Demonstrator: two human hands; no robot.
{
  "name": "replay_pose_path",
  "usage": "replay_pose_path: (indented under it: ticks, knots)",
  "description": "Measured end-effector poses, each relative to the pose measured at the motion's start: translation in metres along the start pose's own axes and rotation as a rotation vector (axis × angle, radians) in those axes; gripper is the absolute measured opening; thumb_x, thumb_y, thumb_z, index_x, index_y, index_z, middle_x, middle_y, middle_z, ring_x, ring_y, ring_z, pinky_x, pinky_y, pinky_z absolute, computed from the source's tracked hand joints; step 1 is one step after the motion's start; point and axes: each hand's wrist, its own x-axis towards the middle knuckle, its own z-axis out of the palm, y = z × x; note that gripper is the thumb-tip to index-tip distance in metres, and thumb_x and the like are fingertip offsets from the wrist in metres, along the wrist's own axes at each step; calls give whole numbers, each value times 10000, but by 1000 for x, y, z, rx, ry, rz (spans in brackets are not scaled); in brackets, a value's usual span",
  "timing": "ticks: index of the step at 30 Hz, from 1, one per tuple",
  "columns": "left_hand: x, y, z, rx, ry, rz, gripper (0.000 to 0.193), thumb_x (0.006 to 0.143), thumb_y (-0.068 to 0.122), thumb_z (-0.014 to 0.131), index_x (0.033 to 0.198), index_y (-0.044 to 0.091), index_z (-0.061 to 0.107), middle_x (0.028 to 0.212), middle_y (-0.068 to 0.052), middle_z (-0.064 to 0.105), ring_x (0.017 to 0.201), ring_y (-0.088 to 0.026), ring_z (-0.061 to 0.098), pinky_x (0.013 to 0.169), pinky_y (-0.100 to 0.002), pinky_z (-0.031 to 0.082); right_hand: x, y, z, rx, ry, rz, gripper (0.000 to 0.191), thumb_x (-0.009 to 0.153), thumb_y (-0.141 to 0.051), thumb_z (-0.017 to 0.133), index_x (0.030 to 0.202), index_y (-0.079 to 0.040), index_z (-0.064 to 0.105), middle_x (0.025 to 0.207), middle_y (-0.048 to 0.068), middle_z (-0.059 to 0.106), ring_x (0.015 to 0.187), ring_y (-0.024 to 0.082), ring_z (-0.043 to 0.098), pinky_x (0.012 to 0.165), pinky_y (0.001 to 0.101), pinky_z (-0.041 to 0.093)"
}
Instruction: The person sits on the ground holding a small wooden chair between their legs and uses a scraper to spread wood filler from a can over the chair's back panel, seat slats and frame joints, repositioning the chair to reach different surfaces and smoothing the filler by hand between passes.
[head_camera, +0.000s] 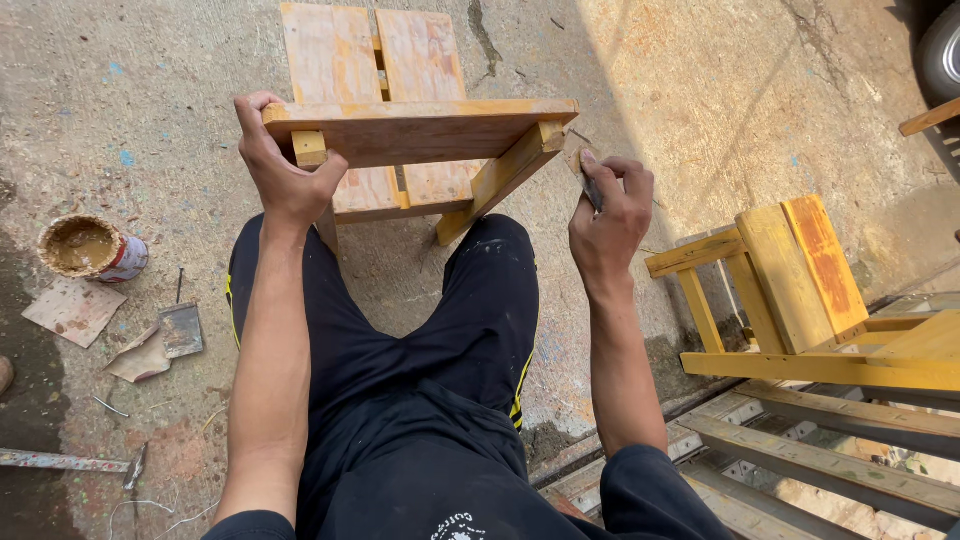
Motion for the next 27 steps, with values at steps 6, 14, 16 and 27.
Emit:
replay_pose_path:
  ticks: [6, 14, 16, 27]
  knots:
    - [0, -4, 4, -53, 29, 81, 745, 819, 61, 750, 1407, -32, 302, 1076, -127, 513, 897, -207, 609, 807, -337, 564, 37, 5, -22, 223, -143, 55, 207, 888, 62, 719, 1078, -21, 721, 978, 114, 758, 908, 201, 751, 813, 339, 609]
    - [-1, 4, 6, -4, 67, 53, 573, 797, 53, 737, 1243, 14, 379, 941, -115, 499, 802, -213, 592, 744, -358, 547, 34, 60, -44, 889, -156, 417, 155, 917, 69, 780, 1018, 10, 678, 878, 65, 698, 780, 124, 669, 700, 289, 589]
    - [-1, 4, 7, -27, 50, 42, 597, 799, 67, 732, 1281, 16, 383, 933, -102, 510, 786, -200, 600, 707, -352, 530, 26, 75, -41, 971, -20, 409, 168, 909, 90, 792, 1030, 24, 696, 873, 77, 699, 736, 133, 647, 674, 270, 532]
    - [-6, -3, 5, -7, 40, 43, 557, 842, 67, 744, 1246, 62, 360, 962, -77, 476, 812, -187, 604, 737, -341, 545, 27, 61, -20, 687, -49, 89, 129, 1051, 22, 757, 1178, 35, 740, 1092, 95, 727, 978, 136, 689, 876, 255, 569]
